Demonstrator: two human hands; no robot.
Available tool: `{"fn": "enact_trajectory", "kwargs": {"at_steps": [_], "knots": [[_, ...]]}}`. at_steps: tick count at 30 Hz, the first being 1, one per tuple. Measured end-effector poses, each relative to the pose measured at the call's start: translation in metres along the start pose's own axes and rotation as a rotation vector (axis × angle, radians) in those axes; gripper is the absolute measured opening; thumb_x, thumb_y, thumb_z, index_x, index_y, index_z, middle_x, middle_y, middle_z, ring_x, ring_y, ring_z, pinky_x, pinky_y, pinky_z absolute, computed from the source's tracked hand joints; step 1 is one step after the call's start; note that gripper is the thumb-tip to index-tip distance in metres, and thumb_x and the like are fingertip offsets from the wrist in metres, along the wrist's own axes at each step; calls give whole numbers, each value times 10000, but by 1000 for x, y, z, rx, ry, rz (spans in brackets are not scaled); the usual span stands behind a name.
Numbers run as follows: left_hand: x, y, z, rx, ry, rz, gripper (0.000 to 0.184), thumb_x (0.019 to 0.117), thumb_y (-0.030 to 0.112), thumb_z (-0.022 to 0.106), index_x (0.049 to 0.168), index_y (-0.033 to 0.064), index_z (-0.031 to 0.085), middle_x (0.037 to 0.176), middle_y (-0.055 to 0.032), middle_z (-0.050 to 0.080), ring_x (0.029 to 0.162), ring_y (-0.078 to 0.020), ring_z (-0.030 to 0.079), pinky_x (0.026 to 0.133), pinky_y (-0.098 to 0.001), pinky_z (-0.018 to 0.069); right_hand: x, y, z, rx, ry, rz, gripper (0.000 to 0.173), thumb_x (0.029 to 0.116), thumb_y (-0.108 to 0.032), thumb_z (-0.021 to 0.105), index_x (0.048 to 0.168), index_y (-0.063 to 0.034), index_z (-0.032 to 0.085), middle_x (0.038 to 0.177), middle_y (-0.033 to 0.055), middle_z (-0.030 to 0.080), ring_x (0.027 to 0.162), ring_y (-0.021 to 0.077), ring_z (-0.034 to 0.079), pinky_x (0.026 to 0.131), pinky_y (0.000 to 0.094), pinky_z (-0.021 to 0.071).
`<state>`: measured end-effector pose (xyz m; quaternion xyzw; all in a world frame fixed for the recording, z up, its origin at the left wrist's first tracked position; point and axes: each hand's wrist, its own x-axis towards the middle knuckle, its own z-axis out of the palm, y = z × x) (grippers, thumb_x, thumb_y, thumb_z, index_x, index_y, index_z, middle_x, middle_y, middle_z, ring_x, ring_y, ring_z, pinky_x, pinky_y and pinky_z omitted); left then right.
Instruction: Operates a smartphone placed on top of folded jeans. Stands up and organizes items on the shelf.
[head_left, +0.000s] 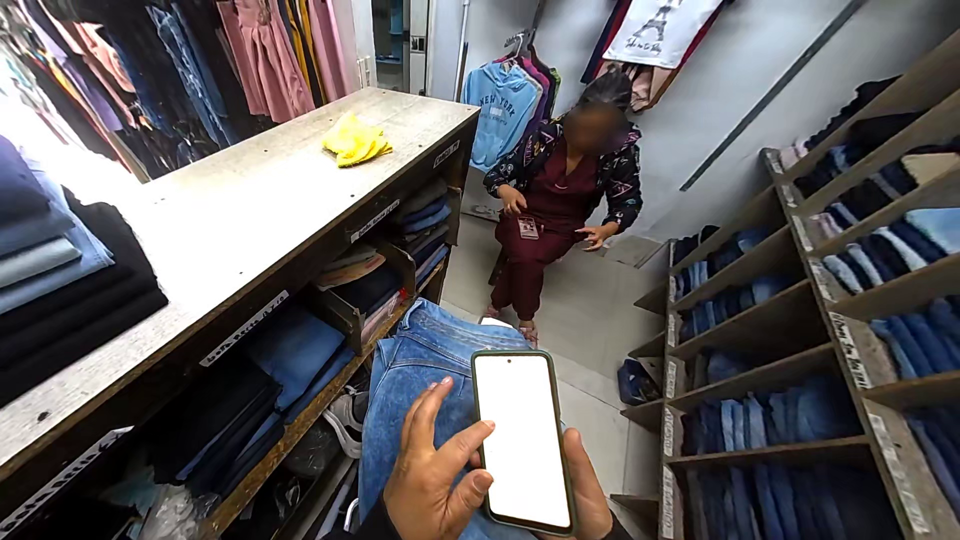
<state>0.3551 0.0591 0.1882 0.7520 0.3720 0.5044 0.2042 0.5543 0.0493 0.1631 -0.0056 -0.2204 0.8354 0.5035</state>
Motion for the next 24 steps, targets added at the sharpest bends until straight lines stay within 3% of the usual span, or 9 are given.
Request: {"fn": "enact_trajectory", "kwargs": {"at_steps": [9,12,19,24], "knots": [[-6,-2,2,-32,-42,76,572,1057,552,365,1063,160,781,1419,-281,531,1463,-322,388,1223,-366,275,-2,2,-1,-32,50,-55,570,979,-531,580,1360,-115,657,1305,154,688,1219,266,665,1044,460,536],[-7,-3,3,-25,-47,108,555,1058,545,373,1035,170,781,1411,-279,537,1461,-319,392,1225,-359,267,-1,1,-2,-3,26,-17,590,970,-534,594,1368,-101,649,1329,182,669,1236,297,652,1055,476,524],[-6,-2,3,-21,-67,100,534,1059,534,385,1052,176,781,1418,-291,526,1468,-318,379,1228,-356,254,1,0,-3,12,-12,5,591,978,-527,586,1387,-105,637,1351,186,655,1255,307,639,1068,484,514],[-1,1,1,29,-61,0,564,1053,552,350,1149,174,756,1420,-338,497,1453,-372,387,1211,-411,280,0,0,0,-100,45,-82,519,988,-527,562,1330,-158,691,1262,94,722,1183,207,688,1022,432,557]]}}
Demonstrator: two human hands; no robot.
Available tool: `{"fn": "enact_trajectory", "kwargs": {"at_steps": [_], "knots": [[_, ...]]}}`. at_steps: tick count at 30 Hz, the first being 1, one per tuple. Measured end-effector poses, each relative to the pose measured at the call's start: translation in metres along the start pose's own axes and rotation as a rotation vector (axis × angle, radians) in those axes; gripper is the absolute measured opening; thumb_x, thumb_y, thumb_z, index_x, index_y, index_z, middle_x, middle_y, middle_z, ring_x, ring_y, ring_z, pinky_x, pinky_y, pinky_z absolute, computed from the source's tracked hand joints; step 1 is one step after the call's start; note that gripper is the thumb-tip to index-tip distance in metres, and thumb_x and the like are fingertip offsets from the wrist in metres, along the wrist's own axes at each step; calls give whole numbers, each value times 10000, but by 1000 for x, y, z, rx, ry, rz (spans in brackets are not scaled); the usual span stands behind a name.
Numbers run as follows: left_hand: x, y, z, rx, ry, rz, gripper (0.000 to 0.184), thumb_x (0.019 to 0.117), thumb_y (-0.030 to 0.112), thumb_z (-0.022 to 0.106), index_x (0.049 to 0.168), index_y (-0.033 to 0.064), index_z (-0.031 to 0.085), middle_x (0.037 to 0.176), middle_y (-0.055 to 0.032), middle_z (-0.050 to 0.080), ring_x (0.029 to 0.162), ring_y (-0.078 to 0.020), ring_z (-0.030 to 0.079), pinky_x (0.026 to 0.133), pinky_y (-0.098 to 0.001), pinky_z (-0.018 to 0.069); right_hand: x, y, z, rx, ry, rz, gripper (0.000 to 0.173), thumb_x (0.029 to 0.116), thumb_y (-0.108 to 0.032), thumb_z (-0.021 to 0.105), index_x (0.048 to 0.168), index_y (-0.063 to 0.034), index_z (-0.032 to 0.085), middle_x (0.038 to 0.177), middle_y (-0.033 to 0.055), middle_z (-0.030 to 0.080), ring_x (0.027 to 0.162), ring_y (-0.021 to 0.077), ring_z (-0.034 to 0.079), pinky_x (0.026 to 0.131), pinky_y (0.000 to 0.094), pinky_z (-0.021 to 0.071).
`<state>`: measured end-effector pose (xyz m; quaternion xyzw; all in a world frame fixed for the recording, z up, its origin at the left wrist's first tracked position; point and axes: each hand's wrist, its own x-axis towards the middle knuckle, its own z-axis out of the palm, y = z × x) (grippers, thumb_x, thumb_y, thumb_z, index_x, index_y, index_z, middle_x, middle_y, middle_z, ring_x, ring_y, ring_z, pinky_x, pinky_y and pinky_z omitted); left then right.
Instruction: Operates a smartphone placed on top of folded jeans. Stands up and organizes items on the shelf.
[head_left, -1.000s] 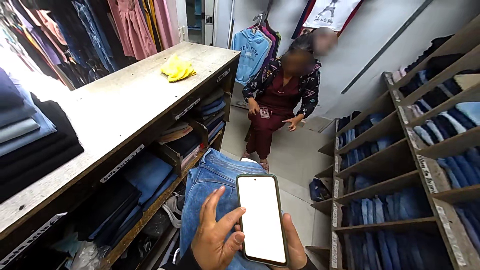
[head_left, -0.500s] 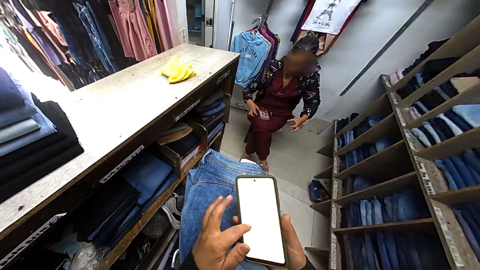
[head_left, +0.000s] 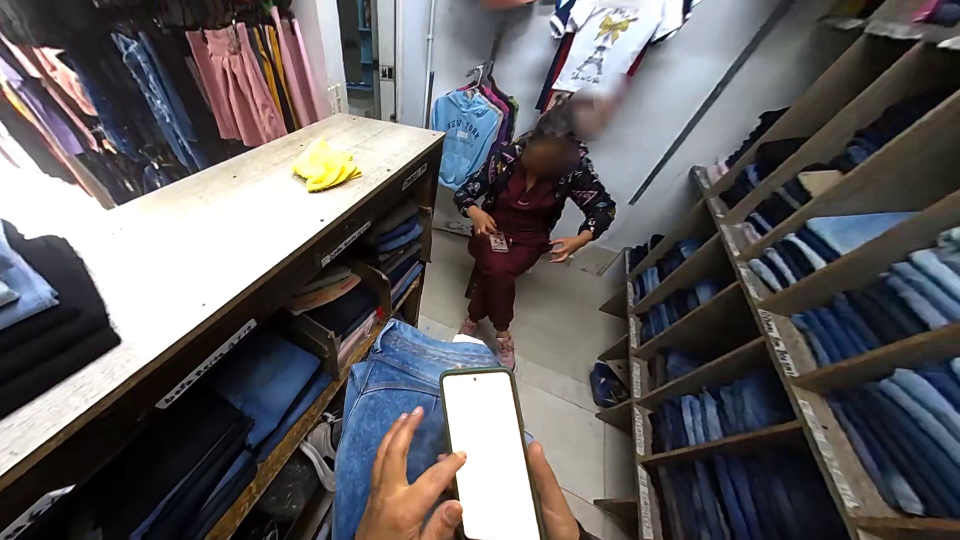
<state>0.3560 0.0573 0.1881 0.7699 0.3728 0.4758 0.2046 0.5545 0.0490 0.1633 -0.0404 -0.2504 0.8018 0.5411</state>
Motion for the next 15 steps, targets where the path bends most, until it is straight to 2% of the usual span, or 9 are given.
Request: {"fn": "enact_trajectory", "kwargs": {"at_steps": [2,5,8,10,12,15], "knots": [[2,0,-1,2,1,-8,567,1055,548,343,1169,167,747,1420,-359,482,1452,-381,385,1210,-411,282,3,-2,4,14,-43,41,527,990,-535,558,1343,-164,685,1278,103,712,1201,237,677,1026,470,551],[3,3,-1,-28,8,-29,571,1058,529,352,1184,125,735,1411,-379,480,1446,-367,401,1197,-390,307,4,-2,6,6,-47,63,545,976,-556,563,1349,-176,682,1285,100,709,1203,237,676,1019,465,552],[8,15,-4,-109,12,-135,619,1078,463,391,1255,-77,638,1387,-421,481,1372,-376,490,1144,-382,391,5,1,1,49,9,126,624,913,-597,636,1354,-157,672,1307,148,688,1213,300,665,1016,501,543],[11,23,-5,-247,12,-277,628,1067,352,426,1328,-214,506,1424,-428,451,1371,-375,493,1130,-390,404,5,2,-5,62,25,156,673,890,-629,644,1370,-158,659,1321,165,678,1213,325,663,1011,514,542],[11,28,-5,-405,-3,-441,580,1043,215,395,1406,-236,383,1461,-396,435,1382,-353,491,1131,-395,419,2,1,-6,55,73,171,708,865,-657,654,1357,-148,662,1302,166,684,1201,328,667,993,532,550],[7,31,-2,-542,-32,-557,548,1042,156,369,1438,-221,341,1447,-358,475,1353,-288,537,1123,-352,440,-1,-1,1,-7,164,110,688,848,-689,645,1284,-162,714,1229,151,724,1150,305,699,924,546,588]]}}
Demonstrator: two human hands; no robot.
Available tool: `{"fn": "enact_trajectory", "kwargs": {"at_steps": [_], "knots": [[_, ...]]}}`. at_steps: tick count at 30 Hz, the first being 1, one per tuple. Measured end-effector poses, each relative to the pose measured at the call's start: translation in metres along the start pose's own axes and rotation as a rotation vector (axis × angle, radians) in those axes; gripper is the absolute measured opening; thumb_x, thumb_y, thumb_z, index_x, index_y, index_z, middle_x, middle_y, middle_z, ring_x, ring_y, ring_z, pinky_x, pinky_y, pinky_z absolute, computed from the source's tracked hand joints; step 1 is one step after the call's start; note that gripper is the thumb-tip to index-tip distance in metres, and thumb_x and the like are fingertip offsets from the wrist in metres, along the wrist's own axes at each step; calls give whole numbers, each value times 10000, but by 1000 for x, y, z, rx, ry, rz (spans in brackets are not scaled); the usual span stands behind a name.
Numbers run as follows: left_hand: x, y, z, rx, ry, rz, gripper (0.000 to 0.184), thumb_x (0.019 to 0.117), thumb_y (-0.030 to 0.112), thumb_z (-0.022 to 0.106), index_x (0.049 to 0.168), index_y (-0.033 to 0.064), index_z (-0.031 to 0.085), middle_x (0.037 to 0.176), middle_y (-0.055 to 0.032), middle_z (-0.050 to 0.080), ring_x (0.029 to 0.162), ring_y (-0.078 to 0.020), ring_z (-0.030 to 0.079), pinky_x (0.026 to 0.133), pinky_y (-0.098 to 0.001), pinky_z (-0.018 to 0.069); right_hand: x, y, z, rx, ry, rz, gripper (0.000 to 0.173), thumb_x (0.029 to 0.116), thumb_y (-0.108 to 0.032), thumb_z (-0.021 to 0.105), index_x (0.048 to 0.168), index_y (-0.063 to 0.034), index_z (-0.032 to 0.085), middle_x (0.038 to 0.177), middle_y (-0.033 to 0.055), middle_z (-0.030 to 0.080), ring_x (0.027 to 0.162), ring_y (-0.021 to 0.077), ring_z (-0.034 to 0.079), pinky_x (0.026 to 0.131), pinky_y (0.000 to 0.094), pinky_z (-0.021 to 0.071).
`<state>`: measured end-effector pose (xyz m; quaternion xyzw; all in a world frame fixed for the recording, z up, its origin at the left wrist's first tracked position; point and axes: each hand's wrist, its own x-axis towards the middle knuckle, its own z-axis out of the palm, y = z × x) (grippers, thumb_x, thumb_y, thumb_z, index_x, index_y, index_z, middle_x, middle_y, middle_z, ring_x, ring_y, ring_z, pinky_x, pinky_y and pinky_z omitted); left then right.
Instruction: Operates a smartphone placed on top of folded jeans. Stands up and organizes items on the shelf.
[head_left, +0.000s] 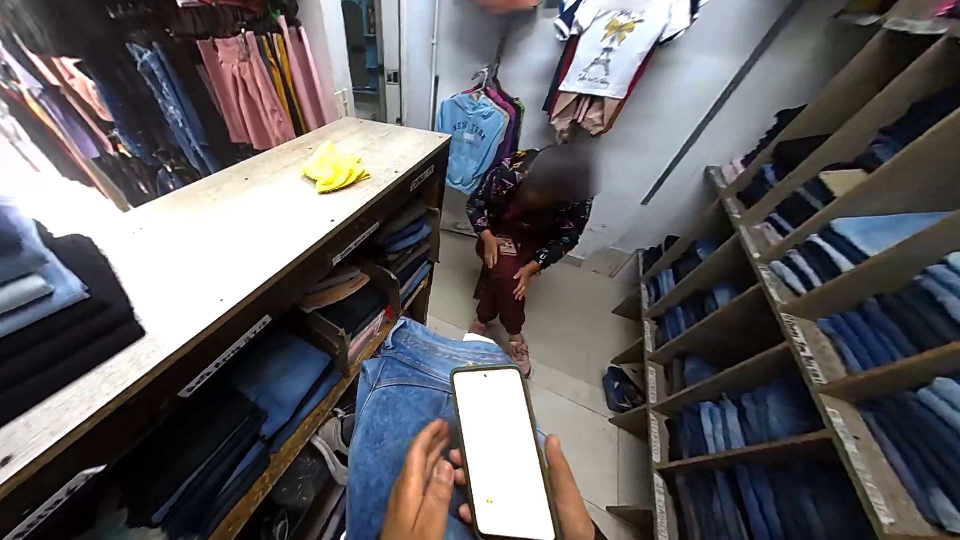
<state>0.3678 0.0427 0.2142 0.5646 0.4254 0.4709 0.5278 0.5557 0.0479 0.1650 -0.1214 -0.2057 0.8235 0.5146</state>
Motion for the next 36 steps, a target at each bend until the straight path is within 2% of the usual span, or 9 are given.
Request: {"fn": "enact_trajectory", "kwargs": {"at_steps": [3,6,8,12,16,21,26,31,36], "knots": [[-2,-3,0,-4,-46,12,527,1054,148,373,1437,-214,361,1419,-340,511,1301,-225,577,1099,-299,451,1,-2,6,20,-80,0,669,901,-659,597,1327,-152,694,1276,145,705,1194,287,679,973,525,571],[-3,-9,0,0,-60,10,501,1055,154,381,1428,-179,417,1357,-288,566,1167,-165,635,1002,-283,514,-1,1,12,-74,42,-80,617,901,-665,587,1265,-187,727,1195,114,744,1111,247,722,894,507,612],[-3,-15,-1,4,-60,29,482,1058,161,381,1404,-165,458,1311,-259,592,1113,-143,649,956,-275,538,0,0,12,-58,-8,-61,624,907,-659,585,1287,-183,718,1219,119,735,1133,255,712,909,509,606],[-4,-24,-4,25,-46,77,485,1066,195,367,1364,-157,515,1276,-240,624,1106,-121,644,990,-262,511,5,1,3,24,-111,66,728,883,-683,604,1356,-133,661,1308,169,678,1218,321,657,975,548,562],[-6,-27,-5,0,-53,61,479,1068,192,359,1361,-149,523,1283,-231,618,1097,-116,646,965,-251,523,4,3,1,15,-87,73,730,880,-682,613,1346,-123,661,1306,177,674,1219,332,653,981,566,552],[-5,-27,-7,-19,-61,49,475,1064,184,358,1370,-139,524,1305,-238,612,1152,-132,633,1017,-262,500,5,3,4,-11,-80,60,704,891,-672,604,1336,-131,671,1297,173,681,1213,325,659,970,561,561],[-8,-30,-8,-39,-56,42,482,1067,197,350,1373,-135,520,1303,-226,609,1109,-117,644,961,-248,527,4,4,11,-60,0,59,697,861,-689,625,1296,-149,695,1245,168,708,1162,319,689,919,559,588],[-8,-31,-10,-78,-62,0,486,1056,211,388,1388,-125,500,1250,-191,620,1011,-92,662,847,-241,566,6,6,14,-82,-9,47,696,870,-691,615,1301,-151,691,1243,158,708,1154,304,692,931,545,586],[-8,-35,-6,-90,-11,11,506,1045,227,416,1397,-133,468,1279,-215,628,1037,-138,685,847,-283,585,4,7,10,-114,24,29,676,879,-694,601,1294,-168,688,1235,146,715,1143,301,698,928,545,588]]}}
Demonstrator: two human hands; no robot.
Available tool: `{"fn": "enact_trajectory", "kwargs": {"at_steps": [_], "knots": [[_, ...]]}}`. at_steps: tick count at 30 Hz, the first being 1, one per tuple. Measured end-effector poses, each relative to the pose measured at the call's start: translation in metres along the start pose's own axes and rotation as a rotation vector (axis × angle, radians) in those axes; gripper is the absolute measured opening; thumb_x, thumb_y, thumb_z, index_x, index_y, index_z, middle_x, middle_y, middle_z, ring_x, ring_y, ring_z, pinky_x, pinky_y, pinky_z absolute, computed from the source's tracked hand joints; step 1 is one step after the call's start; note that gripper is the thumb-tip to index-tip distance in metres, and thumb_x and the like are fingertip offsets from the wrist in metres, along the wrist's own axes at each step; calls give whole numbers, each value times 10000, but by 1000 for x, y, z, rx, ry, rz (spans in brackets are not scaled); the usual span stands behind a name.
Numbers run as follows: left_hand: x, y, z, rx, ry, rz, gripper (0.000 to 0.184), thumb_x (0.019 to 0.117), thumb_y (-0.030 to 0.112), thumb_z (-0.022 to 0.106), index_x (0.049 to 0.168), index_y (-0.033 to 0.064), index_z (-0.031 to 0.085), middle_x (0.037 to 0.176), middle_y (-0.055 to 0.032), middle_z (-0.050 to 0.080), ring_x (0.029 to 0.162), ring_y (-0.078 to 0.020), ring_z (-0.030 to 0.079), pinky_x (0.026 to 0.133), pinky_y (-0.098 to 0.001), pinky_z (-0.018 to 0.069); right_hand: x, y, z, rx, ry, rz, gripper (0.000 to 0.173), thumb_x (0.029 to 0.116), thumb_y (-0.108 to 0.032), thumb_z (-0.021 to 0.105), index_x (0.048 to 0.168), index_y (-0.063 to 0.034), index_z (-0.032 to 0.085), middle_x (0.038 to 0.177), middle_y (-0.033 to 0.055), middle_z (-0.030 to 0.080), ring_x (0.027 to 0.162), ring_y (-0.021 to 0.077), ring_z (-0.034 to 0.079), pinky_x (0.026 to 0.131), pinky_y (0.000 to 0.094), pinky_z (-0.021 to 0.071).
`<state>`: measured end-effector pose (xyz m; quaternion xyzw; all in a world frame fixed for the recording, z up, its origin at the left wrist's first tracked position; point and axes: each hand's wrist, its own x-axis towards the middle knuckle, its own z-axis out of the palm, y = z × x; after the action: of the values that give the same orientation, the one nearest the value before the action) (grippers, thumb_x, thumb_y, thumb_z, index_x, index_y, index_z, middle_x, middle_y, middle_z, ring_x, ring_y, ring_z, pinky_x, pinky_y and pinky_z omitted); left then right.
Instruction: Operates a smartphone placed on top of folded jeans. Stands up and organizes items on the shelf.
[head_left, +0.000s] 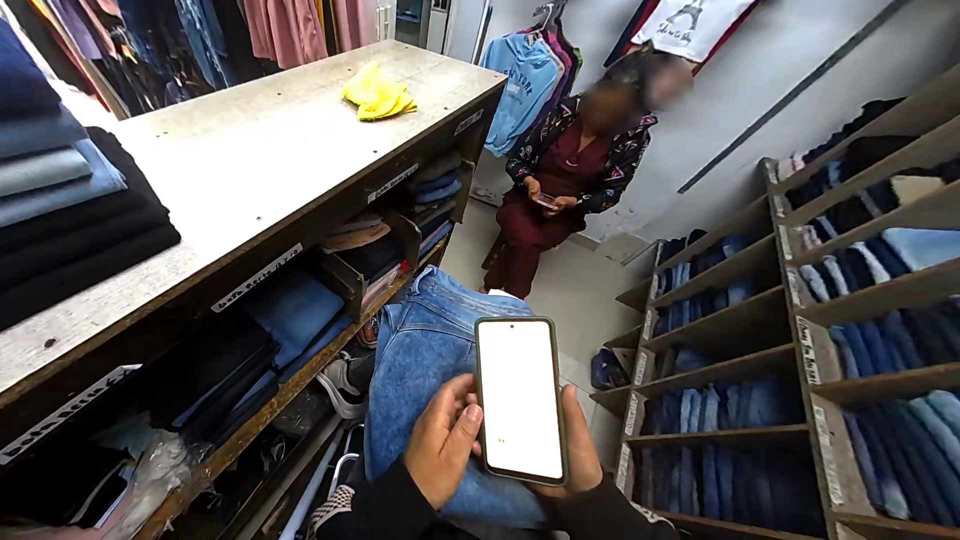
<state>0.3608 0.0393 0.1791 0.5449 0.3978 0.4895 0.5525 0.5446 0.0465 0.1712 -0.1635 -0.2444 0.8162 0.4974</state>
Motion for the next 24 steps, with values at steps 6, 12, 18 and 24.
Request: {"fn": "enact_trajectory", "kwargs": {"at_steps": [6,12,18,24], "knots": [[-4,-13,4,149,168,355,457,1083,353,436,1113,-23,695,1368,-280,548,1300,-238,565,1065,-319,492,-1,0,-2,40,-4,8,677,883,-685,603,1297,-157,689,1232,167,713,1150,324,695,935,564,580],[-9,-15,10,227,156,434,541,1073,525,366,1023,172,774,1457,-234,489,1437,-225,418,1172,-365,365,-2,1,0,14,39,-47,663,883,-686,601,1268,-154,696,1215,150,722,1138,279,702,962,498,577],[-9,-16,10,262,127,421,589,1065,569,330,1062,196,786,1484,-264,461,1470,-270,370,1198,-404,320,-2,1,-1,15,41,-57,664,888,-688,594,1263,-149,698,1203,147,727,1127,264,706,966,470,577],[-10,-17,9,265,122,430,623,1049,617,291,1099,233,780,1519,-234,434,1489,-257,342,1207,-407,303,-2,1,-1,3,52,-50,679,877,-699,600,1265,-149,691,1202,145,726,1124,265,707,962,473,578]]}}
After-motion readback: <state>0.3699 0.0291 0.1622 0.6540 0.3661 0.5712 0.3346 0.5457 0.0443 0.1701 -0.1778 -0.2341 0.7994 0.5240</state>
